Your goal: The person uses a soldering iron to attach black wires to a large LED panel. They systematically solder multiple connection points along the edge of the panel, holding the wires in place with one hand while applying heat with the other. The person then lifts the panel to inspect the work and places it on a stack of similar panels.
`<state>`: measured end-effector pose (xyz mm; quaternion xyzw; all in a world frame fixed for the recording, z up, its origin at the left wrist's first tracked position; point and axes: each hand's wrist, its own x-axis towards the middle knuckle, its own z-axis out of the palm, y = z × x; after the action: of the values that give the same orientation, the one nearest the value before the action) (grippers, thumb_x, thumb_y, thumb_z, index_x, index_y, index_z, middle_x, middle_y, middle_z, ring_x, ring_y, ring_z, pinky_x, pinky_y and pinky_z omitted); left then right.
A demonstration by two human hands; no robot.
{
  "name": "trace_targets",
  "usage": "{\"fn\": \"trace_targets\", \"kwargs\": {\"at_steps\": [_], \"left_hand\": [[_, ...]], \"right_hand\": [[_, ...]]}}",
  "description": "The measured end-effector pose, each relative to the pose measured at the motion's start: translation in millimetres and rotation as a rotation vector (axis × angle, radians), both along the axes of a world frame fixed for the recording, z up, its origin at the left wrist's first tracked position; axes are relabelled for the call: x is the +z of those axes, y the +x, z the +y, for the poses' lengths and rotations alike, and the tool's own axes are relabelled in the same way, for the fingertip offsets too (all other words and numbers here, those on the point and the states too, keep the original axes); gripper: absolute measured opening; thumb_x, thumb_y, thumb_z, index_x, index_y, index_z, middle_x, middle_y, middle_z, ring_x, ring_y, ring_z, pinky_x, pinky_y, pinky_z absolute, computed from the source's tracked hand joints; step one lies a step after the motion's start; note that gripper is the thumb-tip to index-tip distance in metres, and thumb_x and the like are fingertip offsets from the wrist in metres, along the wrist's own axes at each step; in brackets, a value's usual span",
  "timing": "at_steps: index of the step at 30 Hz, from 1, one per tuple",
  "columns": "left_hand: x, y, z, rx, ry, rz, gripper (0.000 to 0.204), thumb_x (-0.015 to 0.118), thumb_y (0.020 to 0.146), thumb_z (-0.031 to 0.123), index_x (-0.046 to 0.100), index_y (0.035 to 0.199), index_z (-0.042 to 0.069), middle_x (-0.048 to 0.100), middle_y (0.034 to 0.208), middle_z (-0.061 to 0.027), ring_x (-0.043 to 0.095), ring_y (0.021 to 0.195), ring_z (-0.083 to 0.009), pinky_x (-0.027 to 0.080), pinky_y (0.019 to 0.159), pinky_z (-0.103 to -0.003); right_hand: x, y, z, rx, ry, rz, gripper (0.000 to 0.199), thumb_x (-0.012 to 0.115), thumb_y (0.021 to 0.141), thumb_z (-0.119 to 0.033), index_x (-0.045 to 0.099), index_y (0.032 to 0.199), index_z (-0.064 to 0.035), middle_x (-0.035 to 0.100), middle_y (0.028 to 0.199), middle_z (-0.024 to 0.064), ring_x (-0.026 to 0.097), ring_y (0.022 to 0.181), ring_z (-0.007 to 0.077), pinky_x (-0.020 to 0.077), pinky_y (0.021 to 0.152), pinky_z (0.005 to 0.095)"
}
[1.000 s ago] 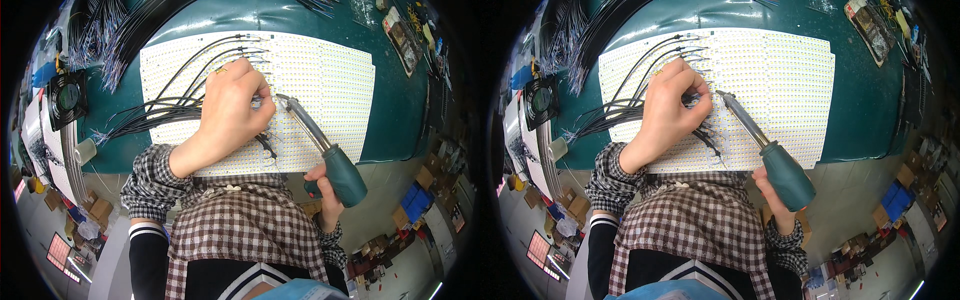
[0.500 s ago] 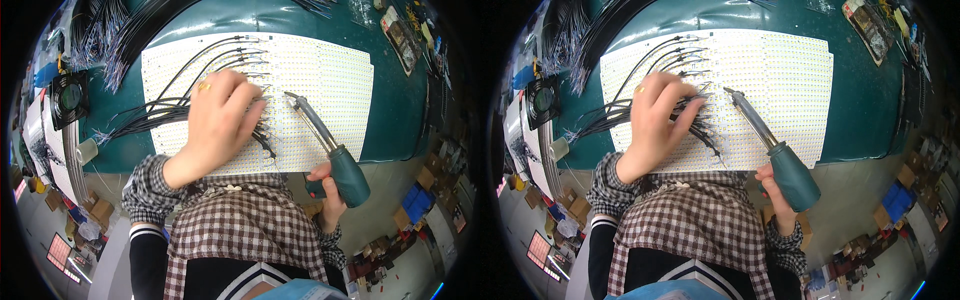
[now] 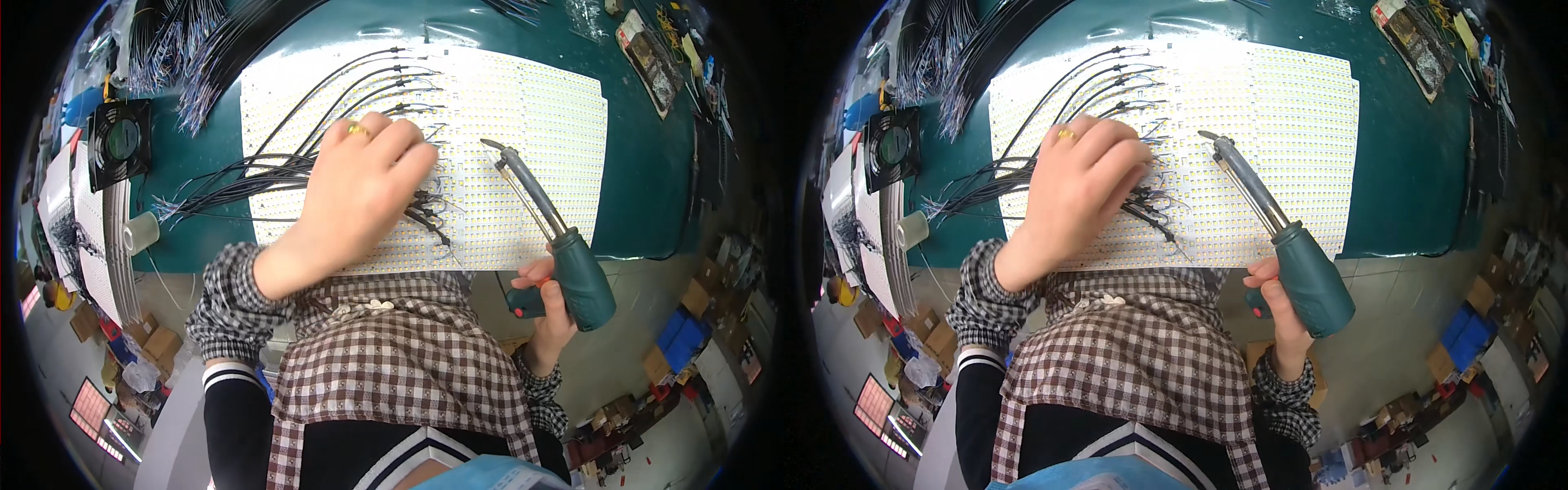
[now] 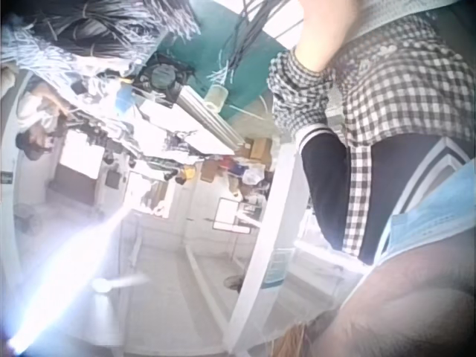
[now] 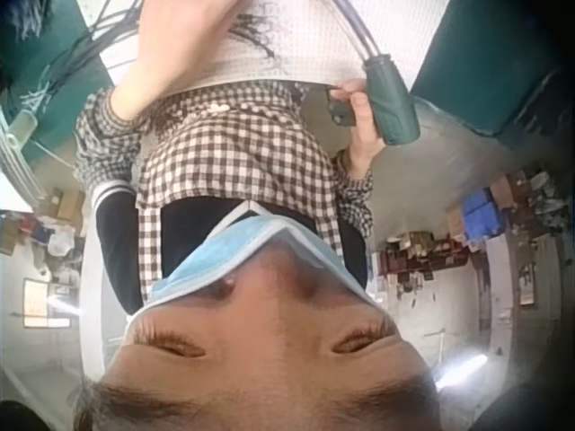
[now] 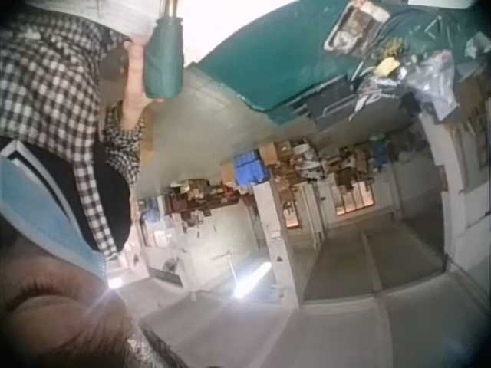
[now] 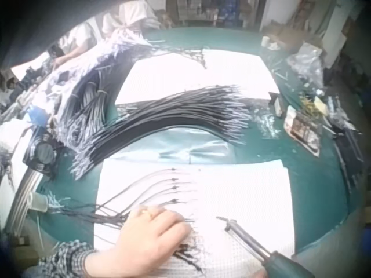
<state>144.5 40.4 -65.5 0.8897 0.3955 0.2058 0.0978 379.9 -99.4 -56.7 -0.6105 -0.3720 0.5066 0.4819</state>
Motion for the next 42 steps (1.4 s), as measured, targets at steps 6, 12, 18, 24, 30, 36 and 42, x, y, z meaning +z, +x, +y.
{"fn": "trace_targets", "kwargs": {"at_steps": [6, 12, 18, 24, 30, 36, 42], "left_hand": [[-4.0, 0.6, 5.3, -0.024, -0.070, 0.012, 0.009, 0.059, 0.076, 0.012, 0.052, 0.079, 0.009, 0.050, 0.076, -0.0029, 0.052, 0.072, -0.0198, 0.039, 0.064, -0.036], [-10.1, 5.9, 7.0, 0.008, -0.188, -0.214, 0.011, 0.063, 0.073, 0.007, 0.053, 0.079, 0.006, 0.050, 0.076, -0.0064, 0.051, 0.073, -0.0251, 0.039, 0.064, -0.036], [-16.4, 13.2, 6.3, 0.047, -0.274, -0.207, 0.011, 0.063, 0.071, 0.004, 0.054, 0.076, 0.003, 0.052, 0.077, -0.0083, 0.050, 0.073, -0.0265, 0.040, 0.064, -0.036], [-13.3, 13.0, 8.6, 0.068, -0.327, -0.220, 0.010, 0.062, 0.069, 0.004, 0.054, 0.073, 0.003, 0.052, 0.075, -0.0091, 0.051, 0.072, -0.0272, 0.041, 0.063, -0.037], [-14.1, 12.0, 12.8, 0.061, -0.367, -0.272, 0.008, 0.062, 0.067, 0.005, 0.054, 0.070, 0.004, 0.053, 0.072, -0.0102, 0.053, 0.070, -0.0296, 0.042, 0.063, -0.039], [-15.2, 11.1, 12.4, 0.061, -0.364, -0.271, 0.009, 0.062, 0.067, 0.004, 0.054, 0.070, 0.004, 0.052, 0.072, -0.0096, 0.053, 0.069, -0.0289, 0.042, 0.061, -0.038], [-15.9, 10.1, 12.7, 0.053, -0.376, -0.276, 0.011, 0.062, 0.067, 0.003, 0.053, 0.072, 0.004, 0.052, 0.074, -0.0087, 0.052, 0.070, -0.0270, 0.041, 0.060, -0.036]], "right_hand": [[-7.9, 2.3, -9.2, -0.007, 0.053, 0.016, 0.047, 0.057, 0.087, -0.020, 0.045, 0.118, 0.0127, 0.058, 0.086, 0.0138, 0.060, 0.075, 0.0215, 0.0550, 0.063, 0.0312], [-8.0, 2.1, -7.8, -0.006, 0.060, 0.015, 0.048, 0.057, 0.086, -0.021, 0.045, 0.118, 0.0129, 0.058, 0.088, 0.0143, 0.061, 0.077, 0.0226, 0.0552, 0.061, 0.0310], [-7.2, -0.7, -7.2, -0.042, 0.050, 0.090, 0.037, 0.059, 0.085, -0.015, 0.051, 0.112, 0.0083, 0.060, 0.095, 0.0142, 0.062, 0.087, 0.0248, 0.0550, 0.064, 0.0317], [-4.4, -2.3, -7.3, -0.013, 0.031, 0.129, 0.029, 0.060, 0.084, -0.011, 0.055, 0.107, 0.0058, 0.060, 0.097, 0.0141, 0.061, 0.092, 0.0248, 0.0546, 0.068, 0.0318], [-2.3, -4.6, -8.0, 0.058, 0.012, 0.113, 0.020, 0.061, 0.082, -0.004, 0.058, 0.100, 0.0044, 0.061, 0.096, 0.0141, 0.061, 0.087, 0.0213, 0.0538, 0.066, 0.0297], [5.1, -11.0, -3.6, 0.056, -0.085, 0.041, 0.009, 0.064, 0.079, 0.000, 0.062, 0.087, 0.0016, 0.063, 0.083, 0.0097, 0.057, 0.064, 0.0105, 0.0438, 0.052, 0.0214], [5.5, -14.8, -2.2, 0.021, -0.102, 0.043, 0.007, 0.064, 0.077, 0.001, 0.062, 0.084, 0.0015, 0.063, 0.078, 0.0091, 0.053, 0.058, 0.0079, 0.0411, 0.049, 0.0208]]}}
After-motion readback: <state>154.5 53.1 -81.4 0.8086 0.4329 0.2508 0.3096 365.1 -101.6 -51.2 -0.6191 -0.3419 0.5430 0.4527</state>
